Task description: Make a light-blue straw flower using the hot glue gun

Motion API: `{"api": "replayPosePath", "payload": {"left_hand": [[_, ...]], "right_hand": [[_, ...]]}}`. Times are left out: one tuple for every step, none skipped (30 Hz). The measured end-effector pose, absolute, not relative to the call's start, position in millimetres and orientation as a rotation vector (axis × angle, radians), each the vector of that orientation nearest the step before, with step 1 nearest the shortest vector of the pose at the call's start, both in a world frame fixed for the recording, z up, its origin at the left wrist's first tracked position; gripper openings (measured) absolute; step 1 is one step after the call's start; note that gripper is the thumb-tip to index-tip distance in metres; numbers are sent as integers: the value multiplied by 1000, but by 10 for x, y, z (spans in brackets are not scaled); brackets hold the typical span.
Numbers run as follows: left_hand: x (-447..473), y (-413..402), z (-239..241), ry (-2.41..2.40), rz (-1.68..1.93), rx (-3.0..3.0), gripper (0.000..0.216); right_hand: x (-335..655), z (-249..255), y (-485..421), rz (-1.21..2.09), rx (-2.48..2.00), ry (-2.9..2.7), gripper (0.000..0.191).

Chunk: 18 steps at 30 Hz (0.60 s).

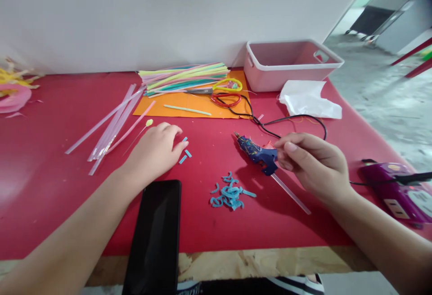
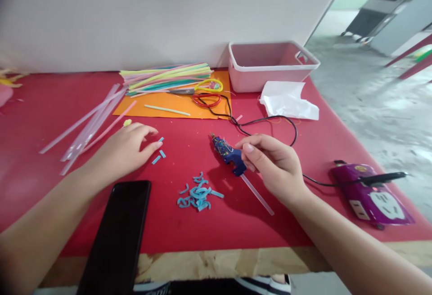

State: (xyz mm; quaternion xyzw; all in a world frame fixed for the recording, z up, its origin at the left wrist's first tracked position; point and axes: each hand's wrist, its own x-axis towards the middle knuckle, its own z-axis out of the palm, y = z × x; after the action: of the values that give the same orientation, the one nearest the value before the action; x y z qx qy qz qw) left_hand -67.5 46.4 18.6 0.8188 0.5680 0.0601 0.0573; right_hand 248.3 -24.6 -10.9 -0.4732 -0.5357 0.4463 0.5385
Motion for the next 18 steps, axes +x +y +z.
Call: {"api": "replayPosePath", "payload": {"left_hand": [[-671,497,172,1725,163,2451,38],[-667,527,161,1731,159,2426,37],[-662,556,154,1720,161,2404,35],[-657,583,150,1700,164,2389,32],[-653,608,151,1678,166,2379,28],[-649,631,155,1657,164,2373,25],[-645,648,164,1642,159,2370,23],[-638,658,177,1636,151,2372,22],[-627,657,196,1642,151,2376,21],[-609,641,219,1648,172,2379,21],[-581,610,245,1642,197,2380,22],[-544,561,273,1639,296,2364,22],[-495,496,298,1581,409,2330,21],[-436,417,318,1509,512,2268,21],[-370,328,329,1454,648,2200,21],[-301,236,330,1375,743,2138,20],[-233,146,319,1295,813,2086,18],[-170,63,296,1224,854,2054,15]], "right_hand": [[2490,-117,-243,1061,-1125,-1272,14],[2498,-123,-241,1062,-1126,-1270,13],[2503,-125,-240,1064,-1126,-1266,12],[2507,-125,-239,1066,-1126,-1262,11],[2508,-123,-238,1067,-1124,-1259,11],[2507,-119,-238,1067,-1122,-1258,11],[2504,-114,-239,1070,-1119,-1261,11],[2499,-109,-240,1073,-1117,-1264,11],[2493,-104,-241,1076,-1117,-1271,12],[2487,-99,-243,1074,-1120,-1281,13],[2479,-94,-246,1065,-1128,-1296,14],[2470,-87,-249,1045,-1141,-1322,15],[2459,-77,-253,1006,-1156,-1360,17],[2445,-65,-259,948,-1172,-1414,17],[2427,-50,-265,872,-1182,-1483,17],[2405,-34,-272,783,-1181,-1567,15],[2379,-18,-279,687,-1164,-1663,12],[2349,-5,-286,596,-1128,-1762,10]]}}
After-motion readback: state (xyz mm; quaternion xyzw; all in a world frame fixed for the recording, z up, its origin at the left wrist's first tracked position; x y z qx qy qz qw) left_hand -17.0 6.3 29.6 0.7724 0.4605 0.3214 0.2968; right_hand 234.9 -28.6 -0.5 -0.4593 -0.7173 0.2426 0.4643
